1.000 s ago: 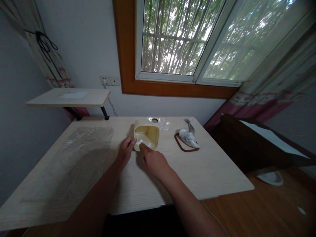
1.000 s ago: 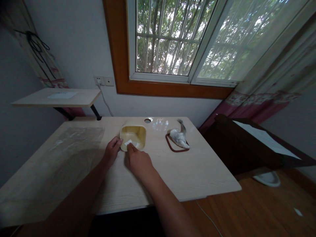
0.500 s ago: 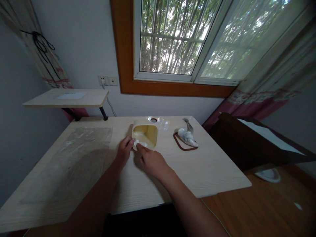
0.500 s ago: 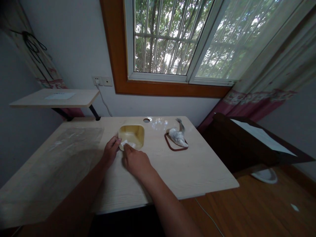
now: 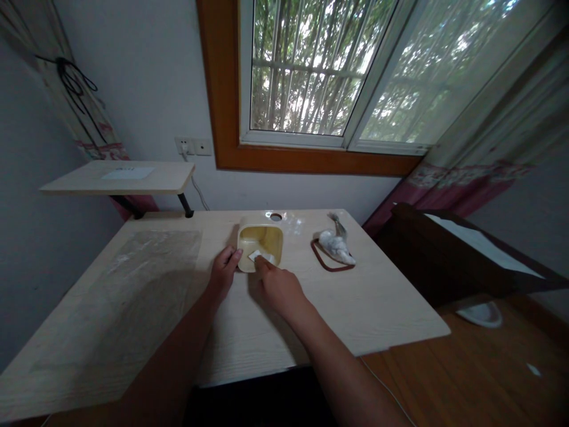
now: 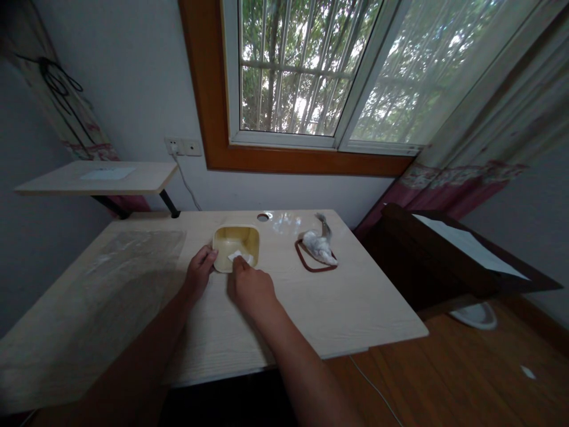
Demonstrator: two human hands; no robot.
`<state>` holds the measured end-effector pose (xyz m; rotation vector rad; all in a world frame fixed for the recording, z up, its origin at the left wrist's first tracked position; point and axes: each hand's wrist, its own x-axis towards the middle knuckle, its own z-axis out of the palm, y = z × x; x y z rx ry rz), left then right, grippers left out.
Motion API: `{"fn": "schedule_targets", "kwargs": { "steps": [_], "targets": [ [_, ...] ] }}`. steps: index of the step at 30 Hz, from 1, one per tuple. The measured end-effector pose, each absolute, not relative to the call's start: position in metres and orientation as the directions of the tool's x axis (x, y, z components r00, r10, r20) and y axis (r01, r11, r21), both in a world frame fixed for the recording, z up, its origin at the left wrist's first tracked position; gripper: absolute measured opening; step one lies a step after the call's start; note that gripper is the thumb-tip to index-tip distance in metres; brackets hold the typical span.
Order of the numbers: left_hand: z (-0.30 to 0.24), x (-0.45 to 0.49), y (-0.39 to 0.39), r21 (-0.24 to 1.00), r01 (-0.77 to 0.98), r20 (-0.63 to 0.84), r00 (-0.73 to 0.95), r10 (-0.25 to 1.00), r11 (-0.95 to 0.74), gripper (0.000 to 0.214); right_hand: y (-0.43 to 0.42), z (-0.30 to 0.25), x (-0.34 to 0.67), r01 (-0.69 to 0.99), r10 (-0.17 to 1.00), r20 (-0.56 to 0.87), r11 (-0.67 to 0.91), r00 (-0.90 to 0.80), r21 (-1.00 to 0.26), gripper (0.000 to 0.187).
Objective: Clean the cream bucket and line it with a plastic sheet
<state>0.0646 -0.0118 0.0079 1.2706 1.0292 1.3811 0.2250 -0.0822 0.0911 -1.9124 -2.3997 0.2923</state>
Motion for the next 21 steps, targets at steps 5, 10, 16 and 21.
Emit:
{"fn": "schedule_targets", "kwargs": {
  "steps": [5,10,16,21],
  "targets": [
    [0.01,0.066,-0.013,0.98,-0.099,0.173,0.0,0.985,-0.172,0.041,-0.081,0.086,0.222,0.942,0.964,-0.05,0.244,-0.262,-0.232,0.058],
    [0.01,0.064,-0.015,0.976,-0.053,0.214,0.014,0.977,-0.213,0.038,-0.08,0.083,0.211,0.838,0.933,0.023,0.334,-0.36,-0.432,0.065],
    [0.011,0.065,-0.015,0.978,-0.063,0.196,-0.023,0.98,-0.197,0.038,-0.08,0.079,0.217,0.732,0.916,0.097,0.372,-0.39,-0.571,0.067],
    [0.014,0.065,-0.017,0.978,-0.03,0.208,-0.027,0.978,-0.208,0.041,-0.085,0.082,0.219,0.8,0.927,0.065,0.353,-0.37,-0.486,0.062]
  ]
}}
